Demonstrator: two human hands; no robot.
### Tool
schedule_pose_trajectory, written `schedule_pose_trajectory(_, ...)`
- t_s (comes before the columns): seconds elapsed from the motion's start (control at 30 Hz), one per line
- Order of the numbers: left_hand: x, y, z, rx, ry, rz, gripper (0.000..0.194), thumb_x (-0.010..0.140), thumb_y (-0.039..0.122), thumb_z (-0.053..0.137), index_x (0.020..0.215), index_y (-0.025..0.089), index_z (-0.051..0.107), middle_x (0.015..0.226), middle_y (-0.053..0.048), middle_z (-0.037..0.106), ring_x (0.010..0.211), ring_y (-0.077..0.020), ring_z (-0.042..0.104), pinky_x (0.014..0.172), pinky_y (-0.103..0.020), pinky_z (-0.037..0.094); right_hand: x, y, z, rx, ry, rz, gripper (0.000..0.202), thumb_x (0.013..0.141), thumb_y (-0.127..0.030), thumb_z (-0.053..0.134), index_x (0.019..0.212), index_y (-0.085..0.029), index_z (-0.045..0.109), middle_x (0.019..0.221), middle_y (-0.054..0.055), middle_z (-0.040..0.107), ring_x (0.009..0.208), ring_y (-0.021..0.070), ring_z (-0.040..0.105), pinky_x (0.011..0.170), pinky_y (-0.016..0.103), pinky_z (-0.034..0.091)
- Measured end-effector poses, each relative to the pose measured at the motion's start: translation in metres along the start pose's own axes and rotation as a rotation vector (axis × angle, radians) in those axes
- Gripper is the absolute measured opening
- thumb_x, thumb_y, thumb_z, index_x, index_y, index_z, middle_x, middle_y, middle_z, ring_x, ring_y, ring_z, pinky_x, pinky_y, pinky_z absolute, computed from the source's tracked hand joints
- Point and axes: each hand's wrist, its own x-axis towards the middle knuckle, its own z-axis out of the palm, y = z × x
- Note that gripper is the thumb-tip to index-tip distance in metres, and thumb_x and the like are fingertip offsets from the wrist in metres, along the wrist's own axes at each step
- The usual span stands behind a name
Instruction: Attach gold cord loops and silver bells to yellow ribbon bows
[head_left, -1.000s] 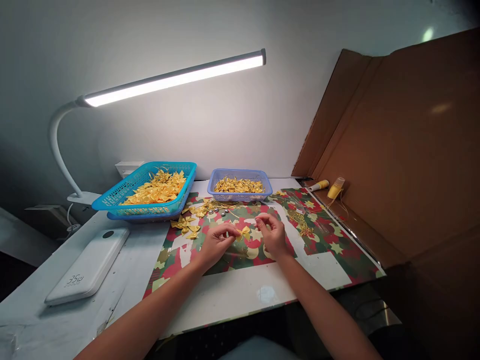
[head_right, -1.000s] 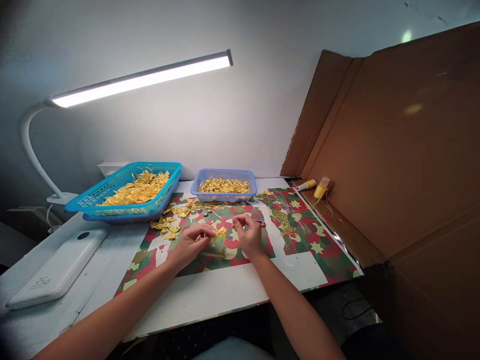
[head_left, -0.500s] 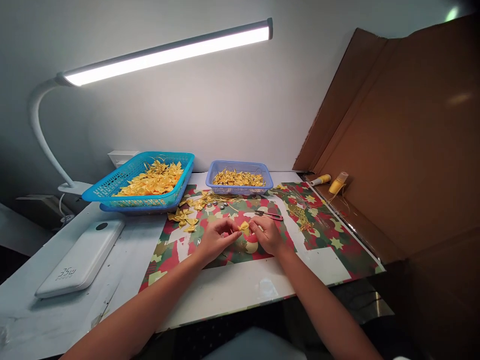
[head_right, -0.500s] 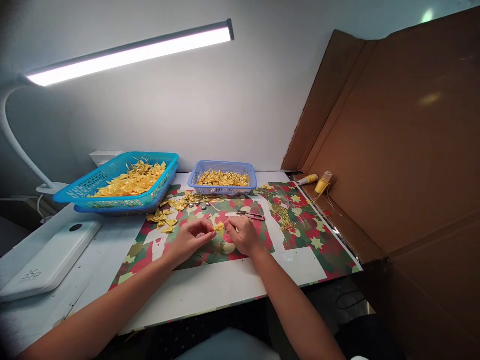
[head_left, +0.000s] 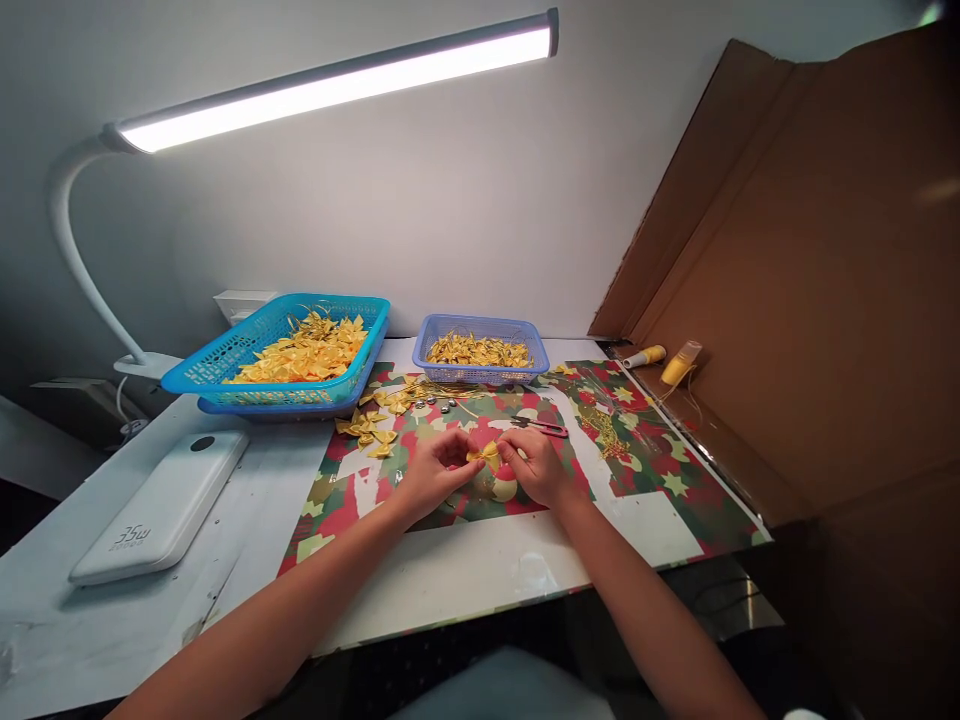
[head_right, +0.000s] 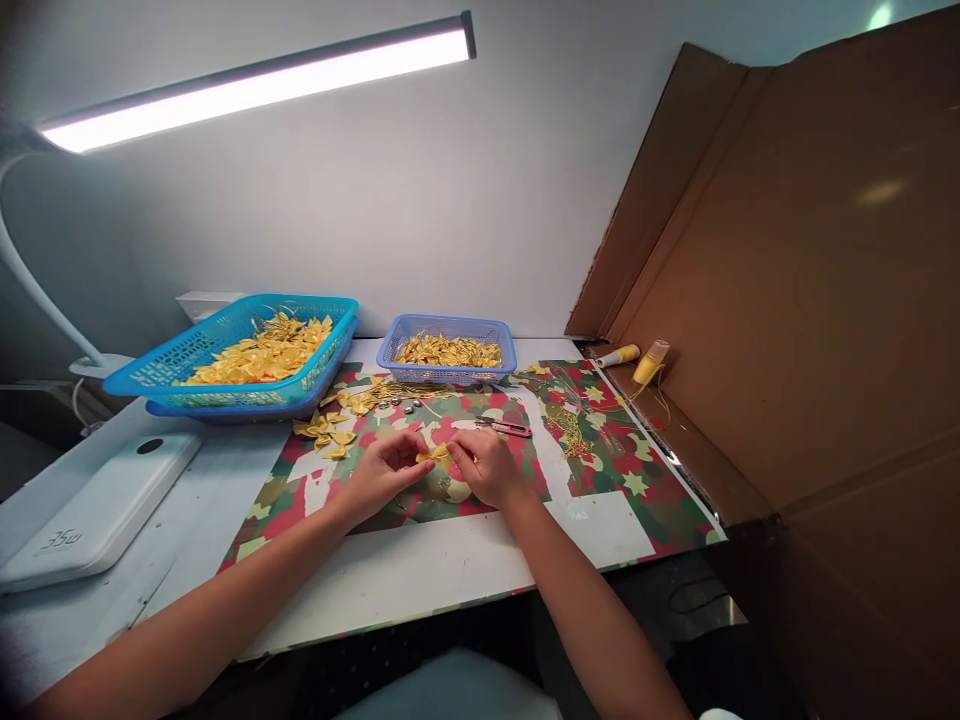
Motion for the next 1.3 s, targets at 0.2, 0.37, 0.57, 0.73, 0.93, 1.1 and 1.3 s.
schedule_pose_trajectory(0.2,0.0019,-0.0061,-0.0006,-0.028,0.007,-0.061,0.031,0.067,0.036,0.077,0.076,0.015,0.057,0.068,0.002,0.056,0.059,-0.0082,0.051,0.053,-0.019,0.042,0.0001,-0.0036,-0.0051,-0.002,0.096,0.041,0.03,0.094,-0.028,0.041,0.066,-0.021,0.048,0.06,-0.001,0.051,0.058,0.0138,0.046,0.061,0.028,0.035)
schedule_pose_trajectory(0.37,0.0029,-0.0086,-0.0015,-0.049,-0.001,-0.078,0.032,0.067,0.036,0.078,0.077,0.014,0.057,0.068,0.003,0.056,0.059,-0.0077,0.051,0.054,-0.019,0.043,-0.0006,-0.0049,-0.0077,0.078,0.12,0.052,0.025,0.092,-0.026,0.047,0.068,-0.021,0.052,0.063,-0.001,0.055,0.061,0.0145,0.049,0.062,0.028,0.038)
schedule_pose_trajectory(0.57,0.0029,-0.0085,-0.0003,-0.065,-0.054,-0.059,0.031,0.069,0.036,0.077,0.078,0.014,0.057,0.069,0.002,0.056,0.059,-0.0073,0.051,0.054,-0.019,0.043,-0.0006,0.0,-0.0046,0.012,0.0,-0.102,0.004,0.084,-0.021,0.066,0.086,-0.023,0.064,0.094,0.004,0.066,0.091,0.02,0.057,0.083,0.035,0.041)
schedule_pose_trajectory(0.73,0.0029,-0.0061,0.0007,-0.069,-0.062,-0.054,0.032,0.069,0.037,0.077,0.077,0.014,0.057,0.068,0.003,0.054,0.057,-0.0067,0.049,0.052,-0.018,0.041,-0.001,0.0026,-0.0012,-0.028,-0.042,-0.061,0.007,0.089,-0.018,0.057,0.083,-0.022,0.06,0.092,0.004,0.064,0.091,0.0202,0.054,0.082,0.036,0.04)
schedule_pose_trajectory(0.93,0.0033,-0.0071,-0.0003,-0.054,-0.043,-0.067,0.032,0.069,0.038,0.076,0.077,0.014,0.056,0.065,0.004,0.052,0.055,-0.0067,0.047,0.05,-0.019,0.038,0.0003,-0.0009,-0.0017,0.013,-0.06,-0.029,0.012,0.093,-0.02,0.049,0.082,-0.022,0.052,0.088,0.005,0.06,0.087,0.0201,0.052,0.078,0.035,0.041)
schedule_pose_trajectory(1.1,0.0037,-0.008,-0.0005,-0.038,-0.031,-0.073,0.032,0.07,0.038,0.075,0.076,0.014,0.056,0.065,0.003,0.053,0.056,-0.0073,0.048,0.051,-0.019,0.038,0.0002,-0.0006,-0.0025,0.046,-0.047,-0.014,0.012,0.093,-0.019,0.048,0.081,-0.022,0.05,0.089,0.005,0.059,0.089,0.0204,0.052,0.08,0.035,0.041)
schedule_pose_trajectory(1.3,0.0033,-0.0051,0.0,-0.032,-0.021,-0.066,0.03,0.068,0.036,0.076,0.076,0.015,0.055,0.067,0.003,0.054,0.058,-0.0081,0.048,0.053,-0.02,0.039,0.0016,-0.0004,-0.0048,0.031,-0.022,0.016,0.014,0.093,-0.023,0.049,0.079,-0.022,0.052,0.089,0.005,0.061,0.09,0.0205,0.053,0.083,0.036,0.04)
